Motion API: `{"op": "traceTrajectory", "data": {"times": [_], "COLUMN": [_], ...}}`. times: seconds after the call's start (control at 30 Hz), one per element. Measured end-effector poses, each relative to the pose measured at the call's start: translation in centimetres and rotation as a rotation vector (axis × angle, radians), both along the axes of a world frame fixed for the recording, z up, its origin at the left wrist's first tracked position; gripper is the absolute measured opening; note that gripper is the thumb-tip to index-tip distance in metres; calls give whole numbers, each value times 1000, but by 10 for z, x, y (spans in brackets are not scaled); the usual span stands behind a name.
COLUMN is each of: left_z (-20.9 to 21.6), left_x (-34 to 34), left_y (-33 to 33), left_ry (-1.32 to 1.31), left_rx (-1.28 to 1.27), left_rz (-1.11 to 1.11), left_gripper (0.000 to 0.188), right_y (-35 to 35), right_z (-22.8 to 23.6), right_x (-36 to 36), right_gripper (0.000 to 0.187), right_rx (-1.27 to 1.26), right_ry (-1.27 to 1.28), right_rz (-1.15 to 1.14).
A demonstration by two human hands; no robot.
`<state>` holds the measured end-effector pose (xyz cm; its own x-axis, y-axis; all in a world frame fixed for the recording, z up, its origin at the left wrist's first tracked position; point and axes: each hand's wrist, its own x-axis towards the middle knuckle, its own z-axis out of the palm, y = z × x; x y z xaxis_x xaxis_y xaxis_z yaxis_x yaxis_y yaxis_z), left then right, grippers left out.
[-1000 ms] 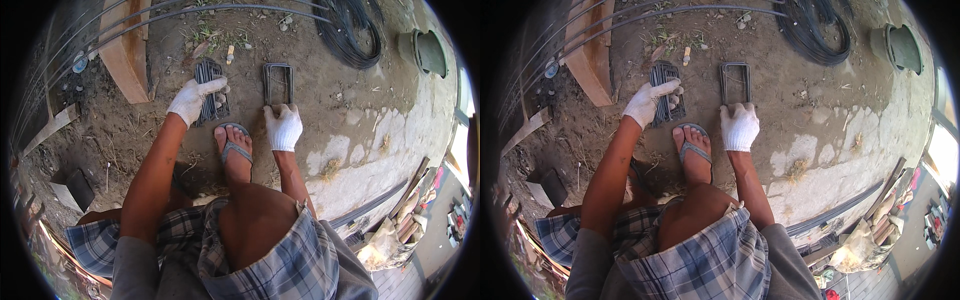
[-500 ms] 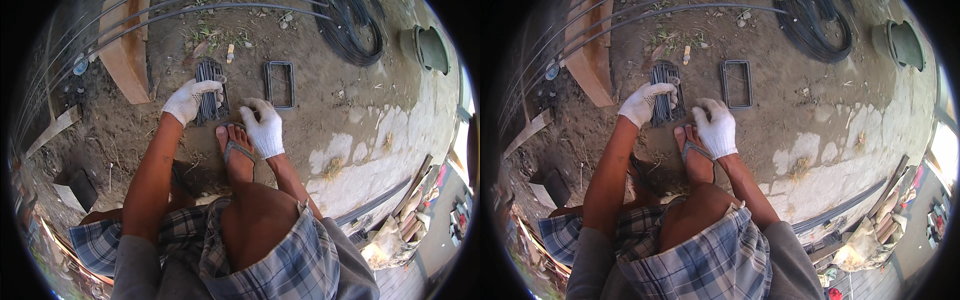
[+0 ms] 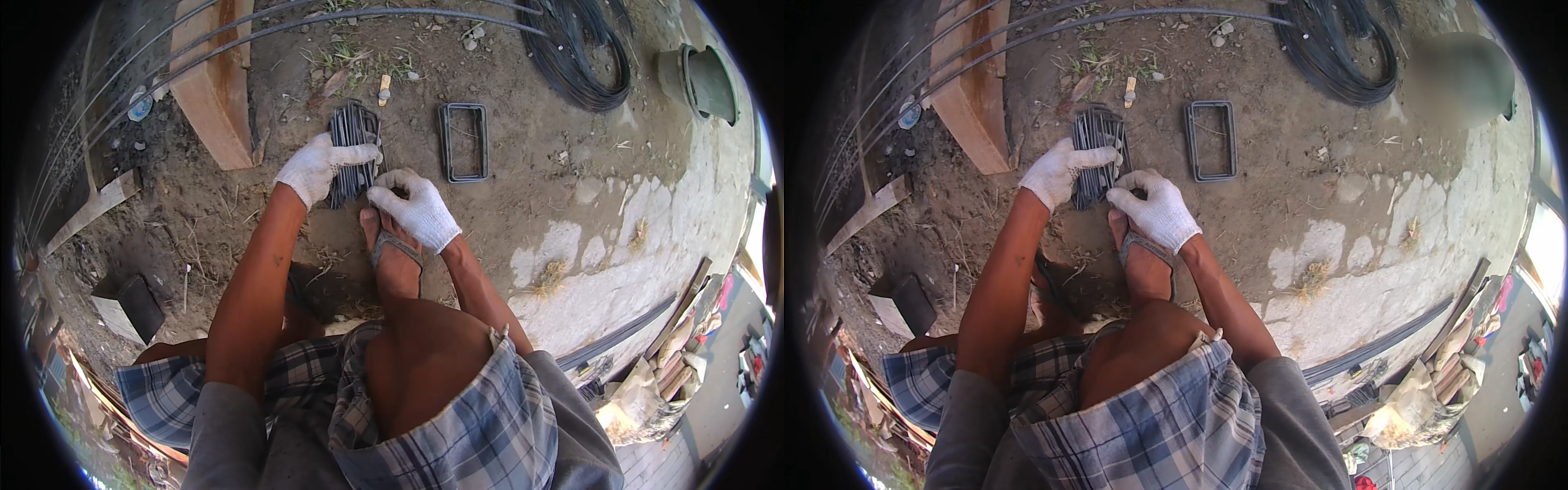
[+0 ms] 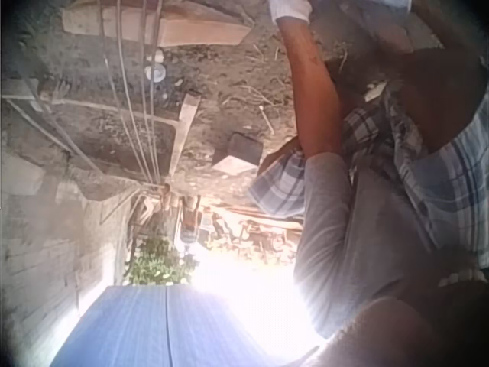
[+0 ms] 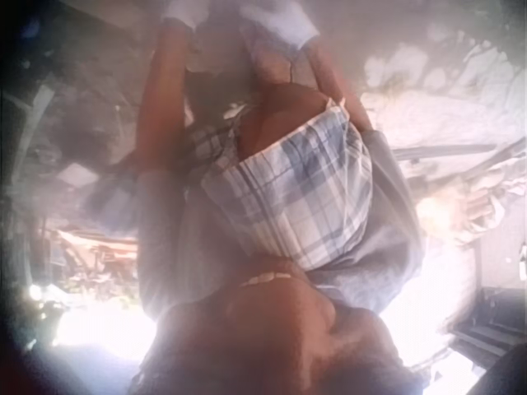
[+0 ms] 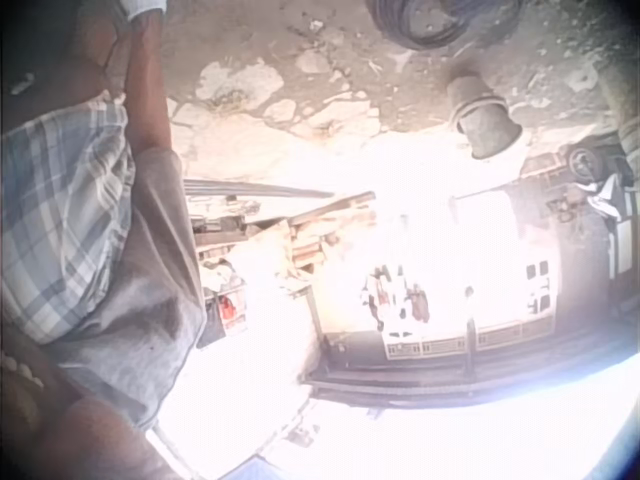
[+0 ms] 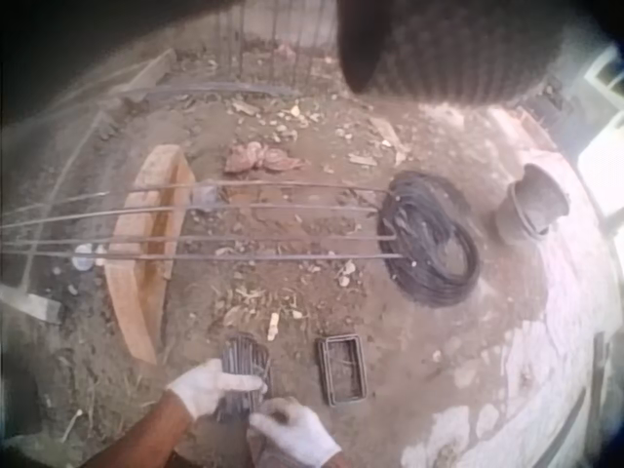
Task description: The person sits on the ground and assembles small rectangular metal frames by hand. They pick up individual metal pieces, fit them together, and stack the completed frames into a pile. Finally, they gather the stack of frames and place them onto a larger rebar grid.
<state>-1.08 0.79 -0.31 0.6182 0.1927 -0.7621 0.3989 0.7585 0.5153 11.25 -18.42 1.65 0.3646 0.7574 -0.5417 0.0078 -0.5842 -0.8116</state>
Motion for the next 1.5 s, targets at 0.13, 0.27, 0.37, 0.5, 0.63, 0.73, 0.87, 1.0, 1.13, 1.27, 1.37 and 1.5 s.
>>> {"op": "traceTrajectory", "data": {"times": [0.13,0.27,0.37,0.5,0.63,0.73,0.87,1.0,1.13,1.27,1.37,1.5], "left_z": [-5,3,-2,3,18,15,10,15,14,23,31,24], "left_x": [-4,3,-1,0,2,1,-5,-8,-19,-11,-12,-32], "left_y": [-1,-4,-3,-2,5,5,12,18,24,15,26,53], "left_ry": [-29,-6,-19,-19,5,-33,-41,-4,10,11,22,88], "left_rx": [-44,-49,-82,-74,-47,-7,41,24,21,-93,-17,364], "left_rz": [23,58,58,59,42,3,1,102,175,308,277,90], "left_gripper": [33,34,33,32,32,31,29,29,30,33,33,31], "right_y": [6,0,4,11,7,7,7,5,1,-3,-6,-10], "right_z": [4,-5,-4,1,-1,2,5,2,7,-14,-7,6], "right_x": [-1,4,8,-2,-4,-1,-5,-12,-1,-9,-4,8], "right_gripper": [33,31,27,24,23,23,24,20,23,29,34,37], "right_rx": [0,21,-2,78,107,-10,-14,66,45,26,-15,-24], "right_ry": [-69,107,242,28,-88,103,70,192,208,-183,-144,-170], "right_rz": [109,-5,-45,-174,-321,-346,-386,-441,-452,-302,-364,-339]}}
